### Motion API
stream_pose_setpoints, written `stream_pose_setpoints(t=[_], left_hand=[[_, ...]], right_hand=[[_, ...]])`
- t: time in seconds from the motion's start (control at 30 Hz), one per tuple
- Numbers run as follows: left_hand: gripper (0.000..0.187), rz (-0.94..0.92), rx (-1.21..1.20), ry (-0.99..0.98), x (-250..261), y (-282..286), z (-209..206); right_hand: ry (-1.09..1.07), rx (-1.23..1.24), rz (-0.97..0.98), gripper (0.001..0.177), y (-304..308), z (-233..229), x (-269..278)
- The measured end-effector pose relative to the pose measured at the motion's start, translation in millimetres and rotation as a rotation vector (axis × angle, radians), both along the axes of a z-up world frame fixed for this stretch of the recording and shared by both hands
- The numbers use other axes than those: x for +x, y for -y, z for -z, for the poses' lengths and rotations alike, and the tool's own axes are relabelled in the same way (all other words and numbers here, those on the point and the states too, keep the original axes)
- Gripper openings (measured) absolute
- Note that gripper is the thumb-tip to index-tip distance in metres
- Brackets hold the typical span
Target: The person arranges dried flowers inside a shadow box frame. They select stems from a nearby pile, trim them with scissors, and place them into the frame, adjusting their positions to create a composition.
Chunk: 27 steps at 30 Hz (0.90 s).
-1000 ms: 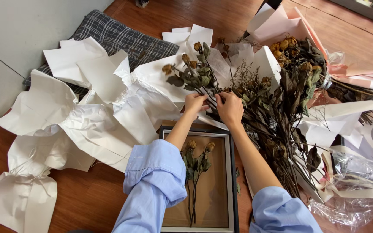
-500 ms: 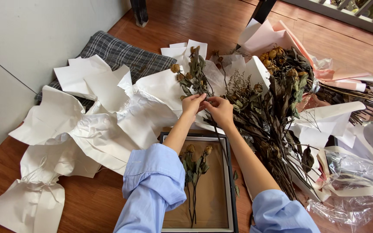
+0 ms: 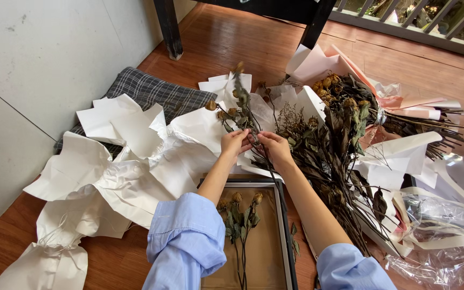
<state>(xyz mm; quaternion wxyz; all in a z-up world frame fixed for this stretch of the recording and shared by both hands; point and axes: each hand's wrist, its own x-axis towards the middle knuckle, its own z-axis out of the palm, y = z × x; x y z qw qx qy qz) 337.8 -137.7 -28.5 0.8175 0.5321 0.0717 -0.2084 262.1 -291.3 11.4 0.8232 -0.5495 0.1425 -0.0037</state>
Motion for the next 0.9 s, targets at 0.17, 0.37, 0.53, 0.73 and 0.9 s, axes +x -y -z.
stream_pose_setpoints(t=[0.17, 0.37, 0.53, 0.73, 0.9], left_hand=[[0.025, 0.003, -0.003, 0.064, 0, -8, -13], [0.026, -0.015, 0.066, 0.199, -5, -14, -55], [0.030, 0.053, 0.067, 0.349, -14, -23, -108], [0.031, 0.105, 0.145, 0.576, -65, -45, -152], [0.031, 0.148, 0.102, 0.508, -109, -61, -149]], right_hand=[[0.054, -0.316, 0.112, 0.023, 2, -15, -2], [0.174, -0.426, 0.176, 0.023, -7, -59, -10], [0.267, -0.669, 0.239, 0.023, -22, -99, -21], [0.249, -0.714, 0.092, 0.026, -43, -127, -70], [0.218, -0.731, 0.054, 0.029, -58, -111, -138]])
